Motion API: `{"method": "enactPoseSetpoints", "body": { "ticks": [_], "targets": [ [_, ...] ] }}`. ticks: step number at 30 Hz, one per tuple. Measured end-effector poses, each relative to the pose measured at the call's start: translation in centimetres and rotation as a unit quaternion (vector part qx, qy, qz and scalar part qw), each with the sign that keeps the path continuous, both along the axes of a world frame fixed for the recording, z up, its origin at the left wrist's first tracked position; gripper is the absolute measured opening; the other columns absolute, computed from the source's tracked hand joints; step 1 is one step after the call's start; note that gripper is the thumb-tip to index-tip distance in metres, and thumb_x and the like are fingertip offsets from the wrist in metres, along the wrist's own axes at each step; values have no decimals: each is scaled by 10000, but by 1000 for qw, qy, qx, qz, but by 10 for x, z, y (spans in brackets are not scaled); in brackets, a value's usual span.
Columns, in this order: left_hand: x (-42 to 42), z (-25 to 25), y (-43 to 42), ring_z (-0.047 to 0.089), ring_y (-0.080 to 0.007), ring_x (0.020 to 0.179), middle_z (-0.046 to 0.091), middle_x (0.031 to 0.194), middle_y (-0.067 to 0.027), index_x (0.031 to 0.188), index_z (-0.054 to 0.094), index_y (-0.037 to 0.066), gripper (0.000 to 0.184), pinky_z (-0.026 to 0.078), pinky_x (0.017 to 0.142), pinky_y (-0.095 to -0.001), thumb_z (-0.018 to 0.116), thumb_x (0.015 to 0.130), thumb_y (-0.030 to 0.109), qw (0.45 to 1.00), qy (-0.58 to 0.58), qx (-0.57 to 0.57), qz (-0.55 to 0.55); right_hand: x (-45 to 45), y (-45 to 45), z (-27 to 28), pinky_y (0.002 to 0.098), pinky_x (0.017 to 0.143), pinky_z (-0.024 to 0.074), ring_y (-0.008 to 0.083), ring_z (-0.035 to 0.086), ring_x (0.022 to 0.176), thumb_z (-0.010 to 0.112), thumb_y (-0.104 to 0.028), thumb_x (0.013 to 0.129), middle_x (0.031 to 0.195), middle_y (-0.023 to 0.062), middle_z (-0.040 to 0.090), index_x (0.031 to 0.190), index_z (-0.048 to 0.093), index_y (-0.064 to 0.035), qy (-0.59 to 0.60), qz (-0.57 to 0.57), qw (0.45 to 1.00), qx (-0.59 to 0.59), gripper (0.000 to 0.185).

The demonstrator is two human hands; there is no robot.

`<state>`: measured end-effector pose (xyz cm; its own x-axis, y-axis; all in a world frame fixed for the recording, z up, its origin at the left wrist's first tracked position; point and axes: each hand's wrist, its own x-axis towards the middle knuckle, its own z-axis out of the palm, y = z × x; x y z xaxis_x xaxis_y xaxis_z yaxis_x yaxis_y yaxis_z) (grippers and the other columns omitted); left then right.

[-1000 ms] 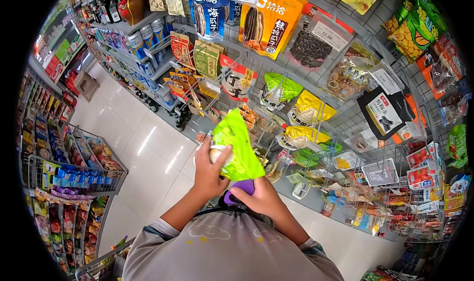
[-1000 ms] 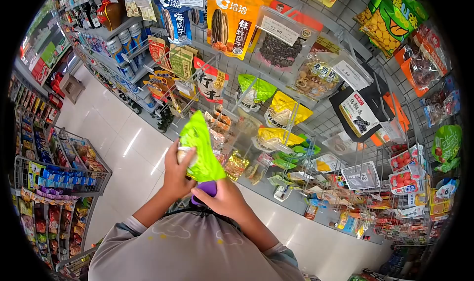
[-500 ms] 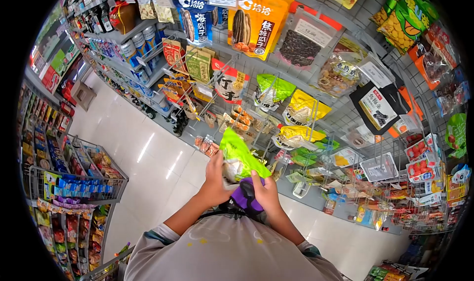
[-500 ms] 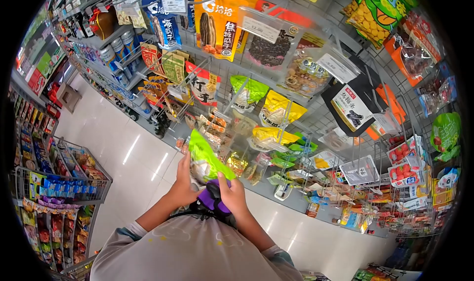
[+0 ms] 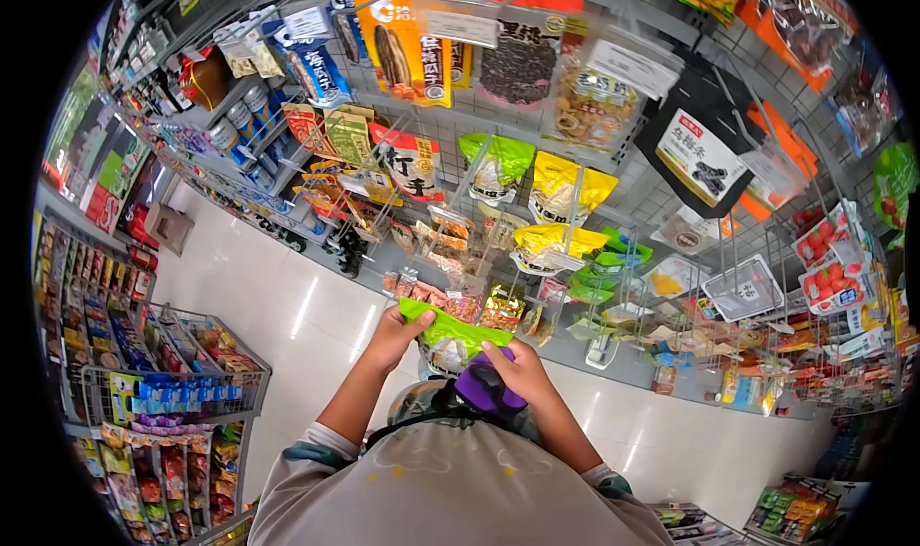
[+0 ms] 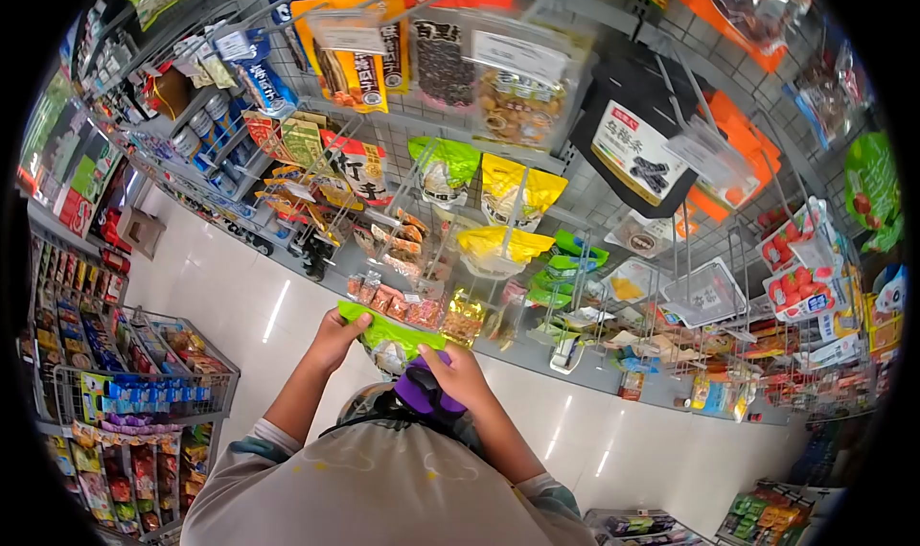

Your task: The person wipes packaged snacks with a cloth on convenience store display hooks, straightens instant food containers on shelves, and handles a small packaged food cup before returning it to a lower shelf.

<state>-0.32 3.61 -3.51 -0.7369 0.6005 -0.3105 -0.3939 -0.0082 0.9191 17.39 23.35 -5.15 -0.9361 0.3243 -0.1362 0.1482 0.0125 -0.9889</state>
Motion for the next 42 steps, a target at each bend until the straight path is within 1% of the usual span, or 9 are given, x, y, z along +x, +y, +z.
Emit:
{"method": "enactPoseSetpoints", "body": {
  "ticks": [6, 13, 15, 20, 23, 25, 28, 34, 42],
  "targets": [
    [-56, -14, 25, 681, -117, 920, 749, 1032, -38, 1110, 720, 37, 259, 534, 849, -289, 781, 943, 226, 994, 41, -30, 93, 38, 24, -42, 351, 998, 510, 256, 676, 1115, 759, -373, 943, 1195, 169, 713, 1328, 623, 7, -57, -82, 995, 7, 558],
    [-150, -32, 48, 685, -117, 898, 753, 1026, -32, 1116, 725, 37, 259, 538, 829, -284, 778, 947, 225, 989, 97, -81, 72, 153, 56, -146, 317, 849, 541, 189, 689, 922, 697, -360, 986, 1043, 116, 735, 1289, 636, 36, -257, -83, 960, -74, 502],
    [-161, -26, 53, 683, -113, 900, 753, 1025, -30, 1114, 727, 39, 251, 536, 833, -282, 774, 950, 222, 990, 110, -74, 48, 187, 57, -173, 272, 643, 504, 143, 643, 706, 646, -310, 1006, 879, 47, 708, 1171, 708, -1, -283, -103, 928, -220, 356],
    [-175, -4, 65, 685, -98, 897, 750, 1029, -16, 1111, 716, 60, 213, 539, 837, -279, 748, 970, 217, 990, 139, -28, 21, 259, 33, -209, 312, 521, 443, 145, 571, 607, 633, -325, 969, 774, 17, 630, 975, 721, -88, -299, -224, 831, -411, 252],
    [-181, -1, 73, 682, -97, 916, 748, 1037, -13, 1119, 713, 62, 215, 532, 852, -280, 747, 970, 213, 989, 146, -34, 12, 315, 25, -265, 336, 610, 506, 170, 634, 700, 652, -365, 955, 816, 22, 681, 981, 736, -87, -257, -155, 734, -609, 292],
    [-181, 2, 77, 681, -96, 914, 748, 1034, -13, 1122, 713, 62, 214, 530, 852, -280, 746, 970, 210, 989, 145, -31, 4, 318, 7, -224, 354, 662, 524, 190, 655, 759, 654, -384, 956, 878, 42, 706, 1017, 741, -78, -279, -100, 917, -265, 324],
    [-181, 0, 82, 678, -95, 915, 747, 1033, -12, 1123, 713, 61, 213, 526, 856, -279, 746, 970, 205, 989, 147, -17, -4, 312, -15, -149, 382, 740, 550, 219, 688, 849, 658, -413, 958, 969, 71, 743, 1071, 749, -65, -278, -46, 953, 108, 377],
    [-183, -5, 92, 663, -81, 903, 750, 1030, -10, 1121, 726, 51, 254, 518, 839, -272, 777, 950, 233, 990, 142, -3, 4, 334, -26, -206, 406, 802, 558, 244, 701, 913, 666, -434, 956, 1068, 90, 756, 1143, 747, -67, -437, -21, 895, -90, 420],
    [-182, -6, 96, 661, -77, 908, 752, 1037, -8, 1115, 730, 55, 235, 517, 824, -270, 774, 953, 219, 992, 128, -9, 8, 334, -33, -209, 393, 755, 560, 222, 701, 828, 636, -363, 991, 1014, 108, 755, 1132, 751, -55, -368, -55, 926, -67, 358]
  ]
}}
